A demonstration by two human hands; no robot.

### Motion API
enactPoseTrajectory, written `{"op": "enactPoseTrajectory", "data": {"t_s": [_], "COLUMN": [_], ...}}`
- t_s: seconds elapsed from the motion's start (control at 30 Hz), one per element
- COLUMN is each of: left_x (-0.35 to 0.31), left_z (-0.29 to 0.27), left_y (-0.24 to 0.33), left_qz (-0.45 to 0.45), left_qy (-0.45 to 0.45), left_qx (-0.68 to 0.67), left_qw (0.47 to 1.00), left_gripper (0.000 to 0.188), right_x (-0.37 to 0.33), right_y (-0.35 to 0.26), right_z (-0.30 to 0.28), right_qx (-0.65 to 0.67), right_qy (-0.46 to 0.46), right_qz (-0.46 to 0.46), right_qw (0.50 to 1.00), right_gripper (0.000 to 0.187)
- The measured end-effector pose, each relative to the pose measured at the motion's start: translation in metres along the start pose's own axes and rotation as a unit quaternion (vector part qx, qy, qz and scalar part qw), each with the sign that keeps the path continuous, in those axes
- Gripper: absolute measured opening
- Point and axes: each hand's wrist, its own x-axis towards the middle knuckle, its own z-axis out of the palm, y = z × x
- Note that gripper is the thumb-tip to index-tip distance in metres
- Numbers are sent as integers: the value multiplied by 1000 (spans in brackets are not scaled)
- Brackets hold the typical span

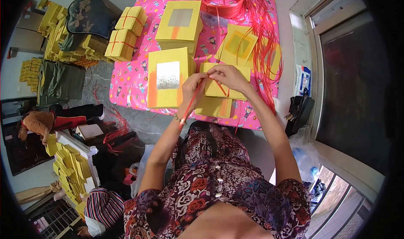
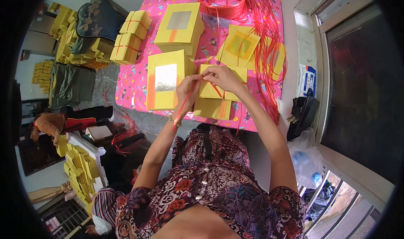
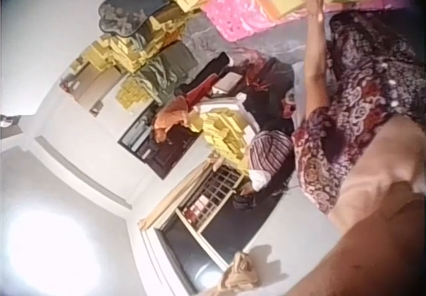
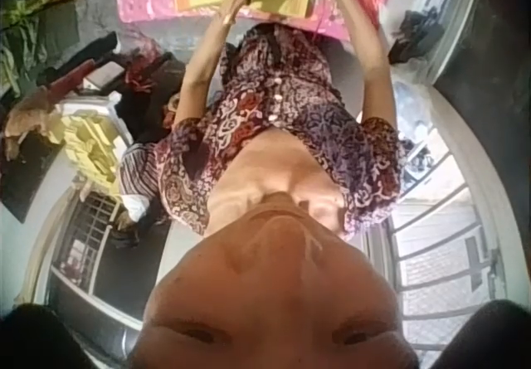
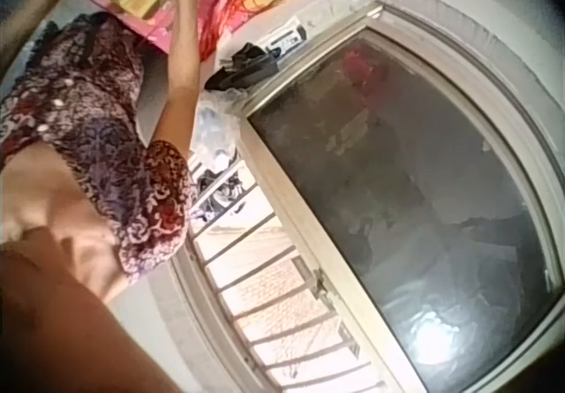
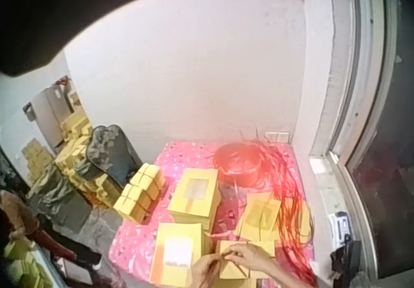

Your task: Tying red ribbons around stacks of yellow boxes and applying silver labels to gift boxes.

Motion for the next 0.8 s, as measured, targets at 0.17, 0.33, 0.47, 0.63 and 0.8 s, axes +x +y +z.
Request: {"op": "enactPoseTrajectory", "data": {"t_s": [0.17,0.33,0.47,0.63,0.8], "left_x": [-1,-3,-1,-1,-8], "left_z": [-2,-11,-14,-17,-14], "left_y": [6,3,7,7,-6], "left_qz": [4,-153,-145,-191,-240], "left_qy": [28,-5,13,-15,-22], "left_qx": [20,-85,-49,-20,-43], "left_qw": [999,984,988,981,970], "left_gripper": [15,16,14,15,13], "right_x": [2,-8,-21,-21,-26], "right_y": [1,-2,-2,6,10], "right_z": [-3,-1,13,24,23], "right_qx": [-184,-263,-269,-212,-196], "right_qy": [41,137,152,191,212], "right_qz": [-152,-229,-138,-133,-99], "right_qw": [970,927,941,949,952], "right_gripper": [19,16,14,14,17]}}
